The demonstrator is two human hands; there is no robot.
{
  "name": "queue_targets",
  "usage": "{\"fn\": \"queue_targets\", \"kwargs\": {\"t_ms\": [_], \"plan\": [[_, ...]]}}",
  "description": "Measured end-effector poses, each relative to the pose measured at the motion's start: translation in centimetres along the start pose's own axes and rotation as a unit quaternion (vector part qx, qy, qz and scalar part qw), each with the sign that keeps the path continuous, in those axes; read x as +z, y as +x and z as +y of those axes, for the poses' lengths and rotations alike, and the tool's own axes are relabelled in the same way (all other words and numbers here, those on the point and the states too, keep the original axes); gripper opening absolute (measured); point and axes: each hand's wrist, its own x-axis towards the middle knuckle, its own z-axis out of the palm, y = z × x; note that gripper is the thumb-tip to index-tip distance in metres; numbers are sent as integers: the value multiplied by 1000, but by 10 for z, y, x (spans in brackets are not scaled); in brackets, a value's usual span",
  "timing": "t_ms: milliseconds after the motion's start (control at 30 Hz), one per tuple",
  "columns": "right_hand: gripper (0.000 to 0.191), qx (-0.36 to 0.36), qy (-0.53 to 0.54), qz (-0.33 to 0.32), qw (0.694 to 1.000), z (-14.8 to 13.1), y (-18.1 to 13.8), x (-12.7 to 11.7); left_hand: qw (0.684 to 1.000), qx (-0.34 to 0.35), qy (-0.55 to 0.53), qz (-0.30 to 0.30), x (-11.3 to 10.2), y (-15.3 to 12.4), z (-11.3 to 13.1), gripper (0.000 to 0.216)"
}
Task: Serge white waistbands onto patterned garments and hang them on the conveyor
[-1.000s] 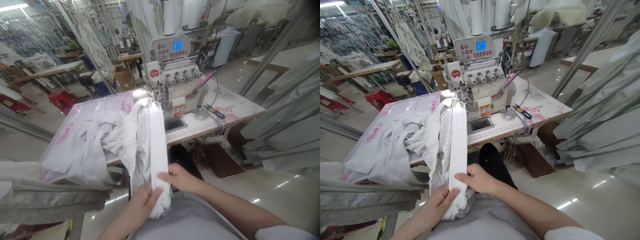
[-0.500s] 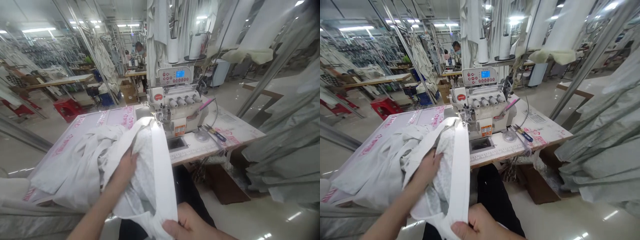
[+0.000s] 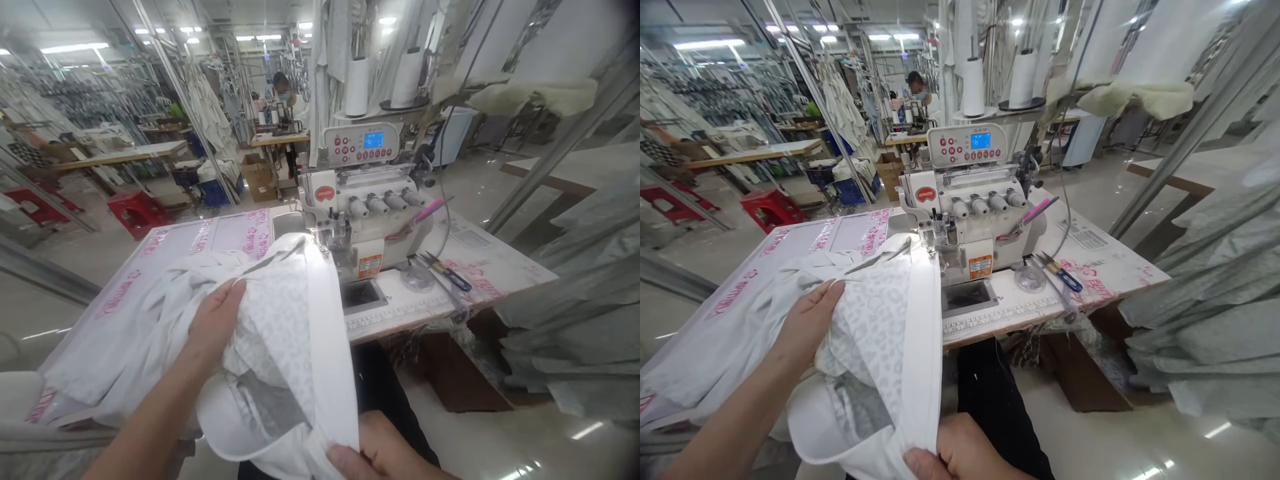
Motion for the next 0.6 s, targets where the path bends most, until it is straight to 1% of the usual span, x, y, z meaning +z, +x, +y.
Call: {"fn": "queue_targets", "kwargs": {"t_ms": [67,267,433,500,600], "plan": [[27,17,-8,9,1000,6,3,-3,1000,18,7,-5,1,9,6,37],[36,75,14,33,997,18,22,-18,992,107,63,29,8,36,25,33],[38,60,28,46,997,14,41,-36,981,172,82,49,18,57,39,30],[38,62,31,50,996,12,50,-44,976,195,74,58,22,71,45,29],[40,80,27,63,994,10,65,-56,972,210,77,72,29,93,55,31]]}}
